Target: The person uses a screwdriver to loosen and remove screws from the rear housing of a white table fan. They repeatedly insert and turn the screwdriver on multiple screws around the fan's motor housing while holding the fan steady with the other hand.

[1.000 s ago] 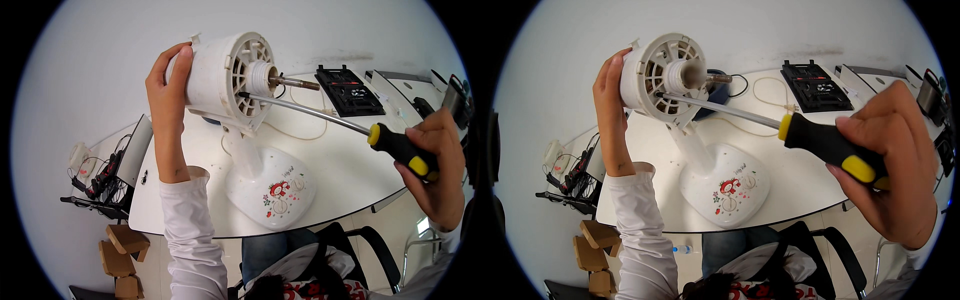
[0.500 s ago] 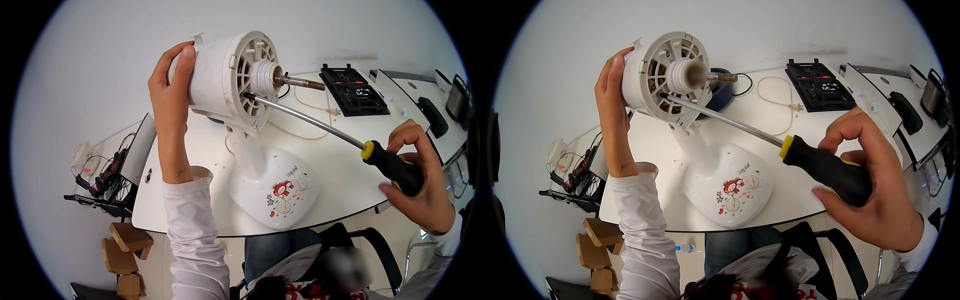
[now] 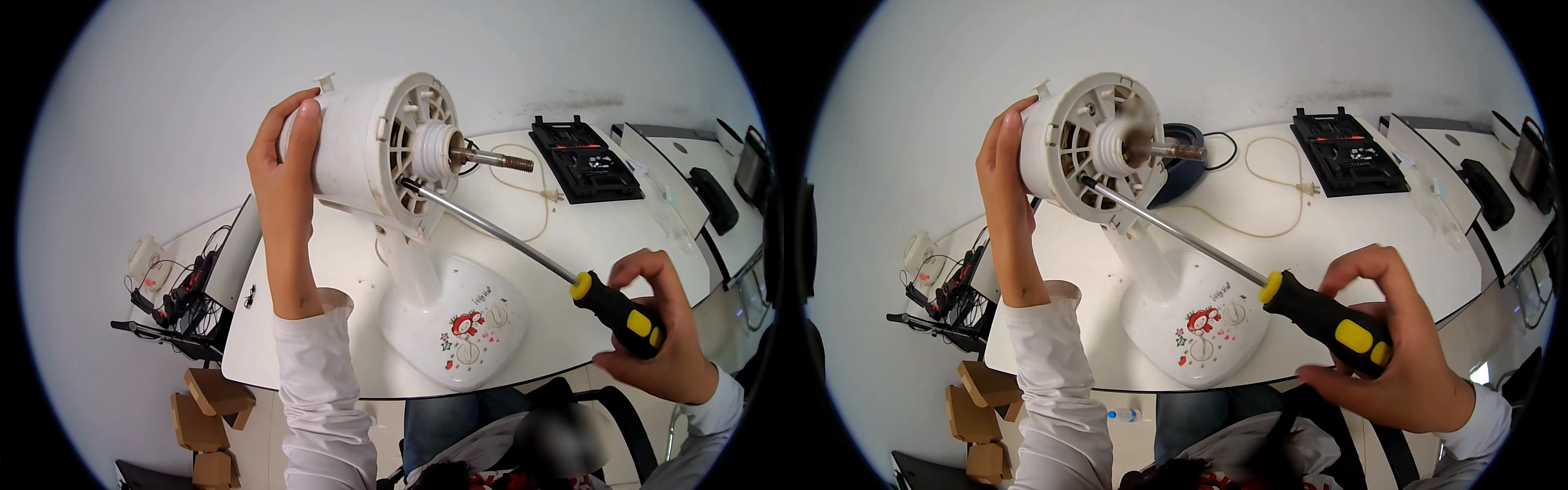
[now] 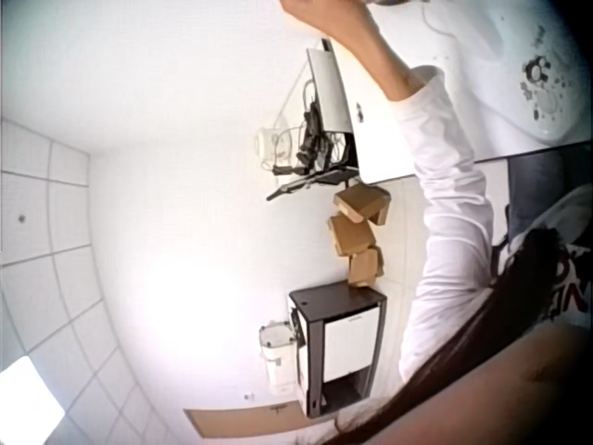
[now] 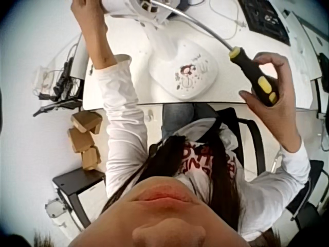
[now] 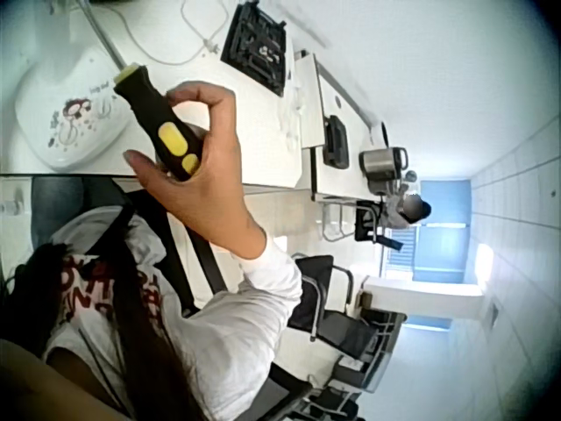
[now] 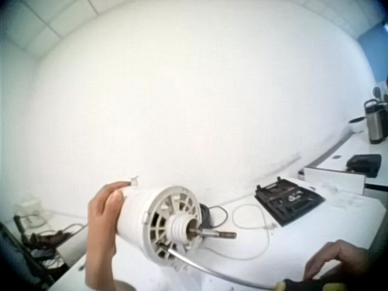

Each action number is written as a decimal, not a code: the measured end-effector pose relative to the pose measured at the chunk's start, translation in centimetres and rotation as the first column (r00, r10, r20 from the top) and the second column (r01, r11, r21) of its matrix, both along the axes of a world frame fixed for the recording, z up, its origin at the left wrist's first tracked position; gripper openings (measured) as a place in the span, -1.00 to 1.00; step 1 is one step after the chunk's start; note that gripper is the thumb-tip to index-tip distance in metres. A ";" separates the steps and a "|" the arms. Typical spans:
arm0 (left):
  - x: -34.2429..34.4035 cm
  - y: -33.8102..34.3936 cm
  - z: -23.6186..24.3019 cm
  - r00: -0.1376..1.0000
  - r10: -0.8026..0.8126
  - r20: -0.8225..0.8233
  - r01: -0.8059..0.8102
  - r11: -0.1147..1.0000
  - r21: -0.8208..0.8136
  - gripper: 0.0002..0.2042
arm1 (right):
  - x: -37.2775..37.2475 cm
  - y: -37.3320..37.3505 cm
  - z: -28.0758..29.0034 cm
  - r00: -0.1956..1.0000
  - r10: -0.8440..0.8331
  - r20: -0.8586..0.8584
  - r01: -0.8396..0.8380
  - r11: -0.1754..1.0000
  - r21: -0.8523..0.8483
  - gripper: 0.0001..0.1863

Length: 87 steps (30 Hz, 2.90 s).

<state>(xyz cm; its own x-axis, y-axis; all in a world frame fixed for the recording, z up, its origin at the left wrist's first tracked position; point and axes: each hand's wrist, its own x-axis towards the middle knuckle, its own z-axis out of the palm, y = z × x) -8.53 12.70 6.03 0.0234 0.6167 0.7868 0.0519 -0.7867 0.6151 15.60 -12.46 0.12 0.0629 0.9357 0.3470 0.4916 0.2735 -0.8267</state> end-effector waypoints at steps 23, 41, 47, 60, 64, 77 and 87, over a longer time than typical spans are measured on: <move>-0.6 -0.6 -0.1 0.997 0.078 -0.006 -0.078 0.997 0.019 -0.64 | 0.7 1.8 -0.7 0.992 -0.123 -0.017 0.124 0.970 0.210 -0.50; -0.3 -0.6 -0.4 0.997 0.070 0.029 -0.070 0.998 0.008 -0.62 | 1.9 2.3 -1.3 0.267 -0.120 -0.956 -0.669 0.691 -0.273 -0.44; -0.3 -0.4 -0.3 0.996 0.086 0.011 -0.086 0.996 0.025 -0.60 | 0.6 2.2 -1.1 0.813 0.147 -0.563 -0.281 0.946 -0.158 -0.46; -0.1 -0.6 -0.5 0.997 0.069 0.037 -0.069 0.998 0.009 -0.61 | 1.0 2.2 -0.7 0.975 -0.101 0.198 0.074 0.988 0.139 -0.63; -0.2 -0.5 -0.5 0.994 0.110 0.019 -0.110 0.993 0.032 -0.60 | 2.7 3.5 0.1 0.491 -0.066 -0.869 -0.620 0.675 -0.401 -0.48; -0.1 -0.6 -0.6 0.996 0.082 0.036 -0.083 0.996 0.021 -0.60 | 2.1 3.3 -1.4 0.724 -0.481 0.495 0.070 0.764 0.641 -0.47; 0.0 -0.4 -0.7 0.994 0.100 0.042 -0.102 0.993 0.054 -0.58 | 2.7 3.2 0.8 0.929 -0.014 -0.369 -0.153 0.895 -0.419 -0.40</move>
